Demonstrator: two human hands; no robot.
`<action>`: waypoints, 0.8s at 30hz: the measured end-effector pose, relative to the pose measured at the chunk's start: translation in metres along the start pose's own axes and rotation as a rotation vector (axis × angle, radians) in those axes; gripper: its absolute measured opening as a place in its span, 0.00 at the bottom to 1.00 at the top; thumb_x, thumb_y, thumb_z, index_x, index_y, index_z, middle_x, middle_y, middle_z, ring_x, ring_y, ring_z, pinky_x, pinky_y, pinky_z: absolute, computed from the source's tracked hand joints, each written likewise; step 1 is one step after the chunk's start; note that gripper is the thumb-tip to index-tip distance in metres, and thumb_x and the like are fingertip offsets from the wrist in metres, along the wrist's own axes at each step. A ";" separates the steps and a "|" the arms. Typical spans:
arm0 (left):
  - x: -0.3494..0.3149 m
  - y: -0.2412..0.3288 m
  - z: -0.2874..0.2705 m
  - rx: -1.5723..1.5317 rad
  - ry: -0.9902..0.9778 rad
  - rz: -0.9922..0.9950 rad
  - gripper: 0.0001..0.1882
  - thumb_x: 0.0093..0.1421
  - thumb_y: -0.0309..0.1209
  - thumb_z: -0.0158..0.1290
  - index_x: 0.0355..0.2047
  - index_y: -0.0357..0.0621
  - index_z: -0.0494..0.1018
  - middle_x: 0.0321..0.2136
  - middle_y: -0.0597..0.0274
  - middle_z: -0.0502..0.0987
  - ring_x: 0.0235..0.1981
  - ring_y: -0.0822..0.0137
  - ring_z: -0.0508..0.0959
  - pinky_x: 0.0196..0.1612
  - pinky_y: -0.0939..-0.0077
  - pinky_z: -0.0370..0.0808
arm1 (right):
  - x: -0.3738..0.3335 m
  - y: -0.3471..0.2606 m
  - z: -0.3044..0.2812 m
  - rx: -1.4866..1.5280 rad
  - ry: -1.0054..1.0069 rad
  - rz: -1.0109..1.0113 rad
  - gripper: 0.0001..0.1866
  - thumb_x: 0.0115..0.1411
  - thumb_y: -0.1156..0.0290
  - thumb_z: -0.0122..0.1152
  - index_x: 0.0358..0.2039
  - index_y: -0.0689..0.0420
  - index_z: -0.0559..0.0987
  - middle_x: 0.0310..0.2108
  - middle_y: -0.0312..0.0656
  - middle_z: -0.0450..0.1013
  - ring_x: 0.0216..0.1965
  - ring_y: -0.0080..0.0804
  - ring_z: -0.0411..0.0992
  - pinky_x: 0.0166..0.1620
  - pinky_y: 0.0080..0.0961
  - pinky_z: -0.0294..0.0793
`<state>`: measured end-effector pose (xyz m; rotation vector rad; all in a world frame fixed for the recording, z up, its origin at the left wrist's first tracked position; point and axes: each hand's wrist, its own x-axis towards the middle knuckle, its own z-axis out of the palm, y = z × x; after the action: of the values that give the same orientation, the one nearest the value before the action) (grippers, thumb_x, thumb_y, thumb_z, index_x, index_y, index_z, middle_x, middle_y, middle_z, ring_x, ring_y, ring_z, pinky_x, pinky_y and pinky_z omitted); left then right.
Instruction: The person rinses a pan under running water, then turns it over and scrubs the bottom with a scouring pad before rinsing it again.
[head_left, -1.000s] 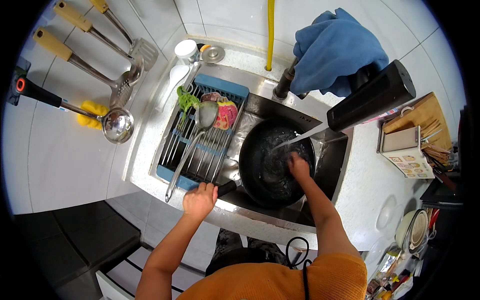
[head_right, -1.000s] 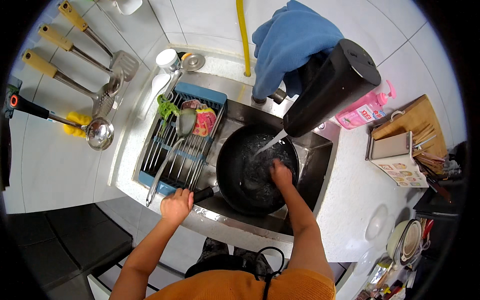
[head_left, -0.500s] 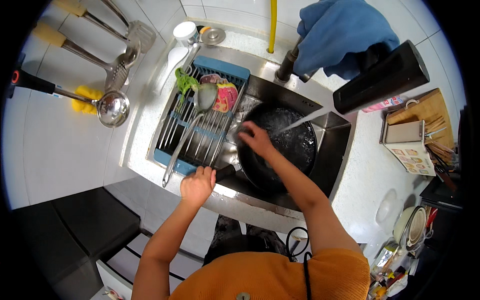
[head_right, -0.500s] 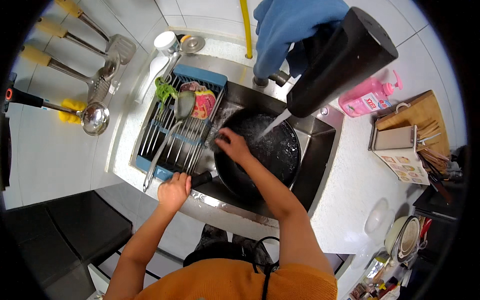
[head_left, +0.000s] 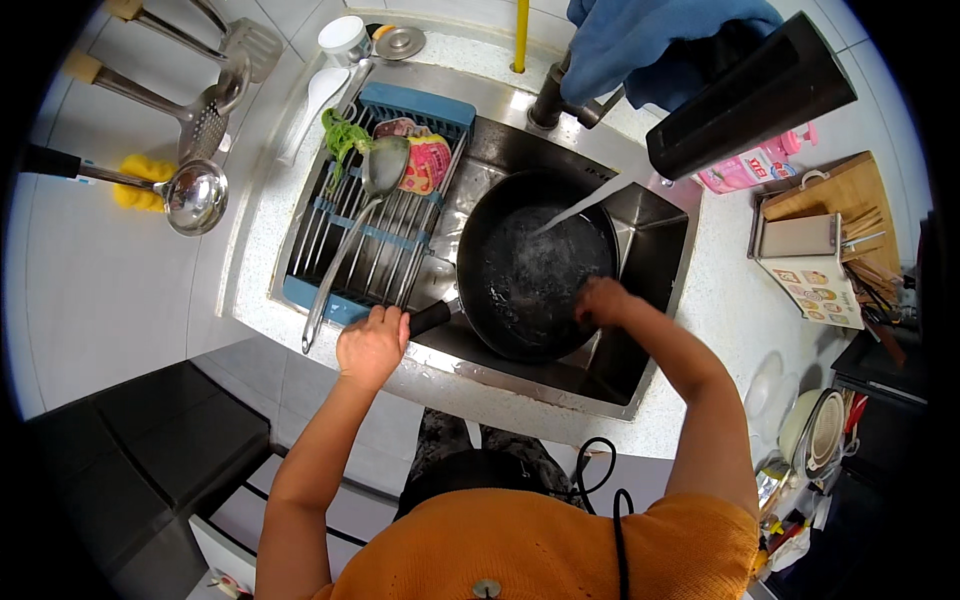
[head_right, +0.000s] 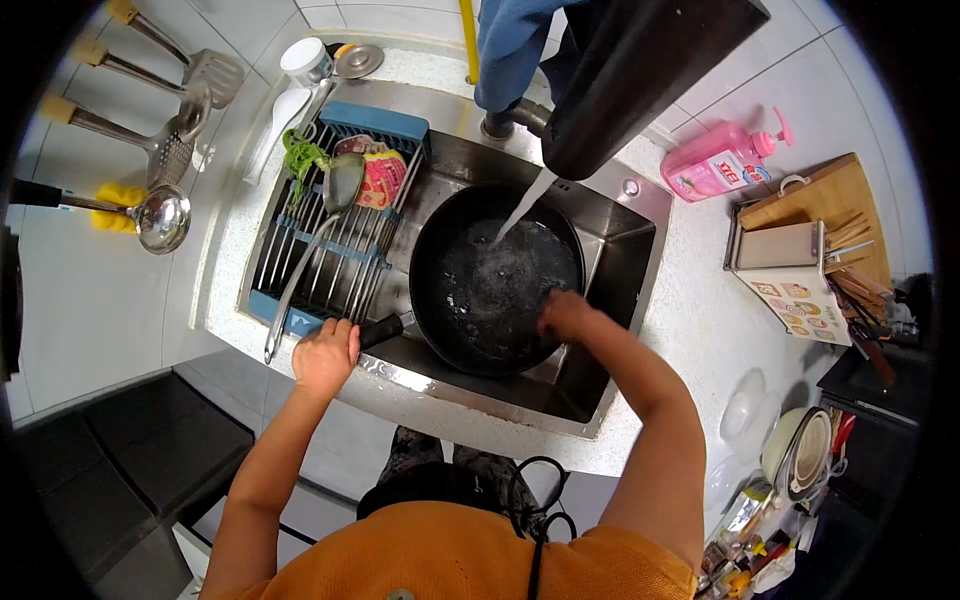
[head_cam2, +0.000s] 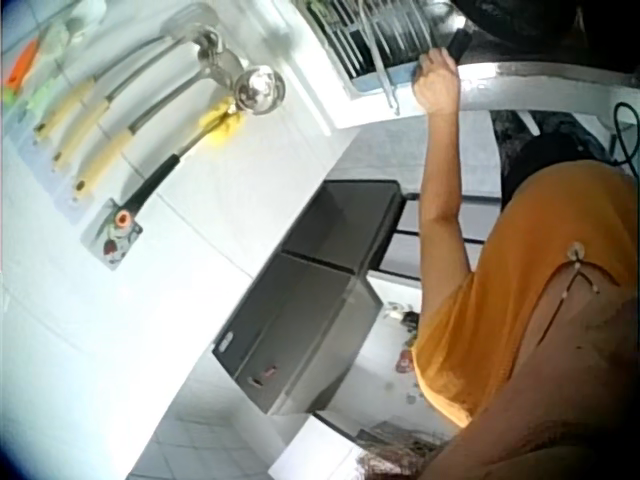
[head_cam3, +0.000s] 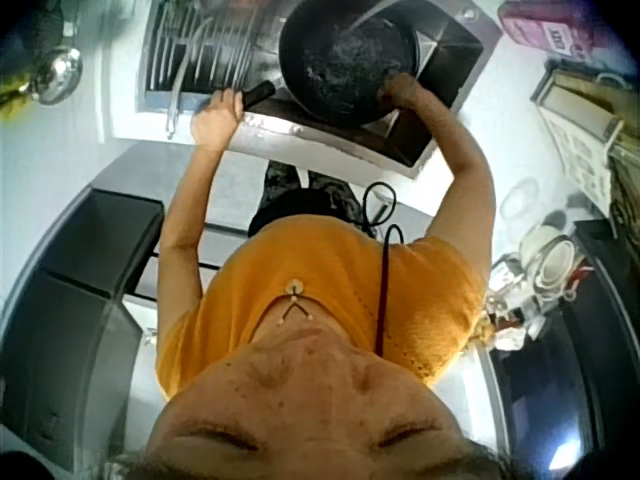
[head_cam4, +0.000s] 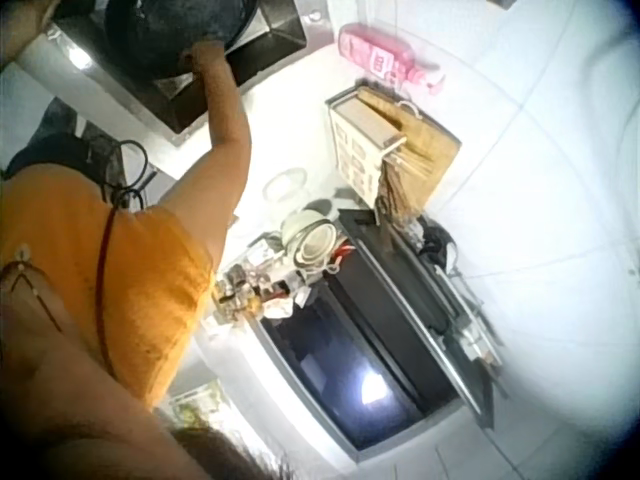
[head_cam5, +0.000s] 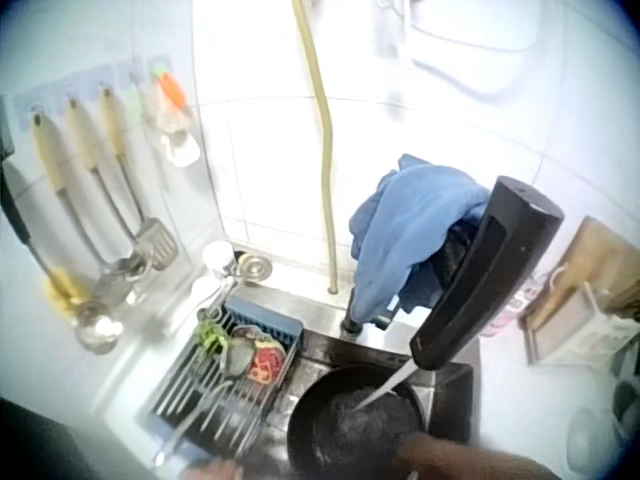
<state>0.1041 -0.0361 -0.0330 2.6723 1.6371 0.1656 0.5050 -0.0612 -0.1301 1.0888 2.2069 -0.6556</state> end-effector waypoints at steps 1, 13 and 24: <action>0.000 0.000 0.000 -0.005 0.007 -0.001 0.13 0.57 0.39 0.47 0.19 0.48 0.66 0.18 0.62 0.69 0.13 0.60 0.72 0.17 0.68 0.70 | 0.010 0.014 -0.002 -0.160 -0.006 0.085 0.12 0.48 0.68 0.56 0.33 0.38 0.79 0.36 0.34 0.74 0.46 0.38 0.66 0.44 0.32 0.70; -0.003 0.002 0.001 0.011 -0.007 -0.028 0.12 0.57 0.39 0.47 0.20 0.48 0.67 0.19 0.63 0.70 0.13 0.61 0.72 0.17 0.69 0.70 | 0.044 -0.054 0.013 0.561 0.418 0.450 0.20 0.50 0.59 0.58 0.43 0.51 0.72 0.43 0.50 0.64 0.43 0.48 0.68 0.42 0.41 0.71; 0.001 0.004 0.001 0.011 0.007 -0.021 0.13 0.57 0.39 0.47 0.20 0.48 0.66 0.18 0.62 0.69 0.14 0.60 0.73 0.17 0.68 0.70 | 0.055 -0.131 -0.076 1.662 0.264 -0.157 0.16 0.55 0.63 0.58 0.42 0.54 0.71 0.43 0.37 0.64 0.42 0.26 0.64 0.37 0.20 0.69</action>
<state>0.1080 -0.0372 -0.0336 2.6642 1.6728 0.1668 0.3487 -0.0540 -0.0917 1.6834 1.5854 -2.7400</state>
